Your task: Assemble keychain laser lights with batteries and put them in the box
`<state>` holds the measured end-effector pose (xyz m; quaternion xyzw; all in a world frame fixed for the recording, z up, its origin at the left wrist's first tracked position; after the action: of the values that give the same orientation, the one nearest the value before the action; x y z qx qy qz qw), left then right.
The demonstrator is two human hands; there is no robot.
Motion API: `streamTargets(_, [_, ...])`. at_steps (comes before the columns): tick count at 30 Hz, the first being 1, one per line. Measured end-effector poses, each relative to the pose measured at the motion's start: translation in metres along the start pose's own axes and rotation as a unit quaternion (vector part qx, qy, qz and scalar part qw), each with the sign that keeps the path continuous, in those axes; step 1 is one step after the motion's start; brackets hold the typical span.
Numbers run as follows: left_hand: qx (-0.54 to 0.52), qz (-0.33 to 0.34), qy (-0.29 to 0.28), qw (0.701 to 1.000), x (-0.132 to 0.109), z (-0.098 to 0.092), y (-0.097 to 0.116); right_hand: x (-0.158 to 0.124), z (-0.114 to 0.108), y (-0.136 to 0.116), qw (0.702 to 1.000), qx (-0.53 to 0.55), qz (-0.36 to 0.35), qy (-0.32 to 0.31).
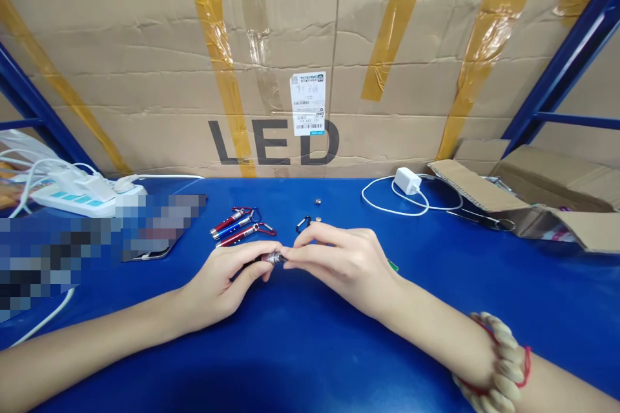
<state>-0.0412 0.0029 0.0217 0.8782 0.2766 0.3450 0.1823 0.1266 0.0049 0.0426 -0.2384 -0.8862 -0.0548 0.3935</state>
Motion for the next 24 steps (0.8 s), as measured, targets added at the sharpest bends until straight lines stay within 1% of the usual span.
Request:
streamTargets(2, [-0.020, 0.000, -0.022, 1.000, 0.001, 0.001, 0.001, 0.000, 0.000, -0.002, 0.999, -0.022, -0.023, -0.016])
streamTargets(4, [-0.043, -0.011, -0.046, 0.998, 0.002, 0.002, 0.001, 0.000, 0.001, -0.004, 0.999, -0.018, -0.030, -0.025])
streamTargets(8, [-0.079, -0.040, -0.084, 0.993, 0.000, 0.004, -0.001, -0.001, 0.005, -0.003, 0.999, 0.039, -0.006, -0.026])
streamTargets(11, [-0.084, -0.049, -0.095, 0.991, -0.002, 0.006, -0.002, -0.003, 0.009, -0.002, 0.996, 0.079, 0.017, -0.034])
streamTargets(15, [-0.088, -0.047, -0.095, 0.990, -0.003, 0.007, -0.001, -0.004, 0.014, -0.001, 0.989, 0.126, 0.064, -0.044])
streamTargets(17, [-0.081, -0.044, -0.101, 0.991, -0.003, 0.007, -0.001, -0.002, 0.016, -0.001, 0.980, 0.161, 0.110, -0.042])
streamTargets(18, [-0.075, -0.041, -0.101, 0.991, -0.003, 0.007, 0.000, -0.001, 0.017, 0.000, 0.972, 0.177, 0.146, -0.045])
streamTargets(19, [-0.066, -0.036, -0.101, 0.992, -0.003, 0.007, -0.001, -0.001, 0.019, 0.000, 0.961, 0.195, 0.190, -0.054])
streamTargets(20, [-0.059, -0.030, -0.100, 0.993, -0.003, 0.007, -0.001, 0.000, 0.022, 0.002, 0.943, 0.216, 0.243, -0.071])
streamTargets(21, [-0.051, -0.023, -0.096, 0.994, -0.004, 0.007, -0.001, -0.001, 0.025, 0.003, 0.917, 0.244, 0.301, -0.096])
streamTargets(22, [-0.045, -0.017, -0.091, 0.995, -0.004, 0.007, -0.002, -0.002, 0.029, 0.004, 0.883, 0.279, 0.358, -0.124])
streamTargets(24, [-0.039, 0.000, -0.073, 0.997, -0.005, 0.007, -0.003, -0.006, 0.035, 0.005, 0.803, 0.348, 0.451, -0.177])
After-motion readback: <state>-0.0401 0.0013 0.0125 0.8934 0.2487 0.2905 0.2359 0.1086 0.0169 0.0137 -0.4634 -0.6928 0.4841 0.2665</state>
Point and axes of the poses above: each hand's wrist, its own x-axis towards the middle knuckle, its own z-axis out of the palm, y = z × x, the point moved 4 cm from there along x, towards the middle knuckle, and after that the axes turned 5 degrees about z, right-handed, at the moved point
